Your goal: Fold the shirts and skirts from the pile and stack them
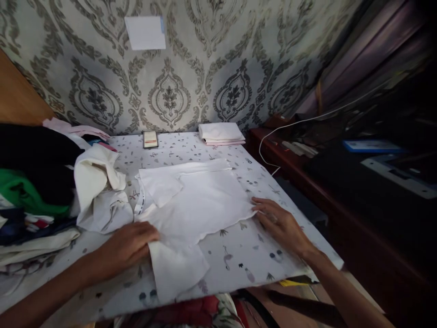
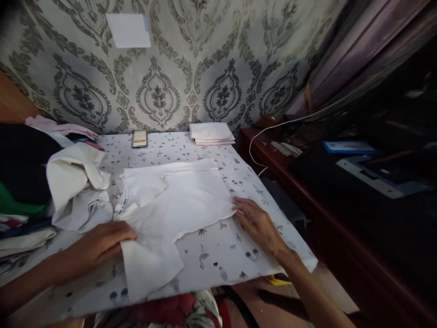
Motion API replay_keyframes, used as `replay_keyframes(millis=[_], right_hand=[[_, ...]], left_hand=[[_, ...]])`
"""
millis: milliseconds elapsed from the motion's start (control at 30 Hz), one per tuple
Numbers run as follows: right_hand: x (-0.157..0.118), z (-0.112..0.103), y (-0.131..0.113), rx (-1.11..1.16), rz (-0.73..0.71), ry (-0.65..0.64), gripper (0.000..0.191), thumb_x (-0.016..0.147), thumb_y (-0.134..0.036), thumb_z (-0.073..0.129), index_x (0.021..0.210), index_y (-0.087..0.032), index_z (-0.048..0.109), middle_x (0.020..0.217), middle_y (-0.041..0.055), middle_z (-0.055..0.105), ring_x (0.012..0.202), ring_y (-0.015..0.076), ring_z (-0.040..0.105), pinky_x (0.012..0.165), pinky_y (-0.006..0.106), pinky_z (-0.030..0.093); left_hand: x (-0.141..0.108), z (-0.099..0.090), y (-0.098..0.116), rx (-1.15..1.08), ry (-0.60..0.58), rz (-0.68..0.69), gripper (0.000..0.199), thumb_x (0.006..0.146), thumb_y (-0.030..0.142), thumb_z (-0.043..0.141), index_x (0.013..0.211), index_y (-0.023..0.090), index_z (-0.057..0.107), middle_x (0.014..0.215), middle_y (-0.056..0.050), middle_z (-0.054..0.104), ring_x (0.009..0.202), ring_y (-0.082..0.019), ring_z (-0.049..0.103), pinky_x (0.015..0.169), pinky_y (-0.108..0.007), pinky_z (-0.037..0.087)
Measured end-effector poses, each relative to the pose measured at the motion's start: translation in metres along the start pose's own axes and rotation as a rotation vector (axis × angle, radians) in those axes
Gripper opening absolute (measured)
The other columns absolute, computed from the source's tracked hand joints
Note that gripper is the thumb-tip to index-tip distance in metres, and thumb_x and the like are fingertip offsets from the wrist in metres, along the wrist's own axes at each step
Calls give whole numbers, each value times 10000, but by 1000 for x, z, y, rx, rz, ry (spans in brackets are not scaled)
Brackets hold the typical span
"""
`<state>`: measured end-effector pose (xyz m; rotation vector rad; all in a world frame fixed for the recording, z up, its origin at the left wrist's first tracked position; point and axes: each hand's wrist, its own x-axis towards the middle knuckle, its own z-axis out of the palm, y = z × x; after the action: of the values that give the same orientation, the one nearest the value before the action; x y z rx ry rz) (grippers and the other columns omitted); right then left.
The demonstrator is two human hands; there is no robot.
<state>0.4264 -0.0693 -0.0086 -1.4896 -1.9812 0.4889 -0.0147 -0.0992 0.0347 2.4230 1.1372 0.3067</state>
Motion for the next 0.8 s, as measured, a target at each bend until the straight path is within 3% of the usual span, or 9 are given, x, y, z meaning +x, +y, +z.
replay_keyframes(millis=[67, 167, 267, 367, 500, 667, 800], right_hand=[[22, 0, -1, 204, 101, 27, 274, 894, -493, 568, 933, -245, 679, 1174, 87, 708, 1072, 277, 656, 875, 391, 541], [66, 9, 2, 467, 291, 96, 354, 774, -566, 652, 836, -217, 632, 792, 37, 691, 725, 206, 635, 622, 302, 495], [98, 22, 5, 578, 481, 104, 401, 669, -572, 714, 808, -208, 621, 644, -7, 592, 587, 160, 532, 503, 262, 385], [104, 28, 6, 586, 533, 100, 416, 695, -581, 696, 880, -211, 655, 717, 6, 612, 639, 164, 537, 515, 259, 376], [90, 23, 2, 522, 514, 59, 555, 767, -622, 636, 1161, -231, 624, 703, -12, 568, 612, 161, 501, 500, 264, 353], [73, 18, -4, 362, 386, 2, 828, 697, -403, 745, 1435, -221, 418, 741, -18, 571, 680, 179, 524, 599, 291, 417], [70, 20, 3, 273, 266, 54, 660, 773, -355, 620, 1394, -196, 460, 628, -73, 425, 576, 139, 412, 562, 268, 357]], left_hand=[[15, -8, -15, -344, 87, -227, 203, 890, 309, 485, 932, 220, 663, 846, -15, 698, 745, -190, 643, 668, -283, 521], [41, -16, -40, -851, 361, -632, 240, 780, 399, 611, 890, 186, 614, 709, 12, 609, 597, -144, 561, 538, -242, 455], [56, -16, -53, -1178, 406, -847, 264, 685, 366, 716, 793, 180, 563, 647, 39, 550, 545, -108, 521, 505, -216, 432], [57, -15, -53, -1217, 397, -874, 303, 628, 344, 774, 774, 187, 561, 628, 61, 530, 522, -87, 499, 482, -191, 405], [53, -16, -46, -1090, 374, -866, 434, 547, 331, 825, 907, 196, 624, 704, 27, 616, 598, -134, 590, 497, -208, 418], [50, -14, -45, -921, 320, -821, 603, 529, 393, 815, 1065, 231, 593, 885, -19, 707, 820, -228, 680, 617, -262, 495], [47, -11, -48, -725, 338, -782, 566, 608, 507, 708, 1081, 230, 566, 939, -38, 712, 945, -261, 668, 716, -296, 507]])
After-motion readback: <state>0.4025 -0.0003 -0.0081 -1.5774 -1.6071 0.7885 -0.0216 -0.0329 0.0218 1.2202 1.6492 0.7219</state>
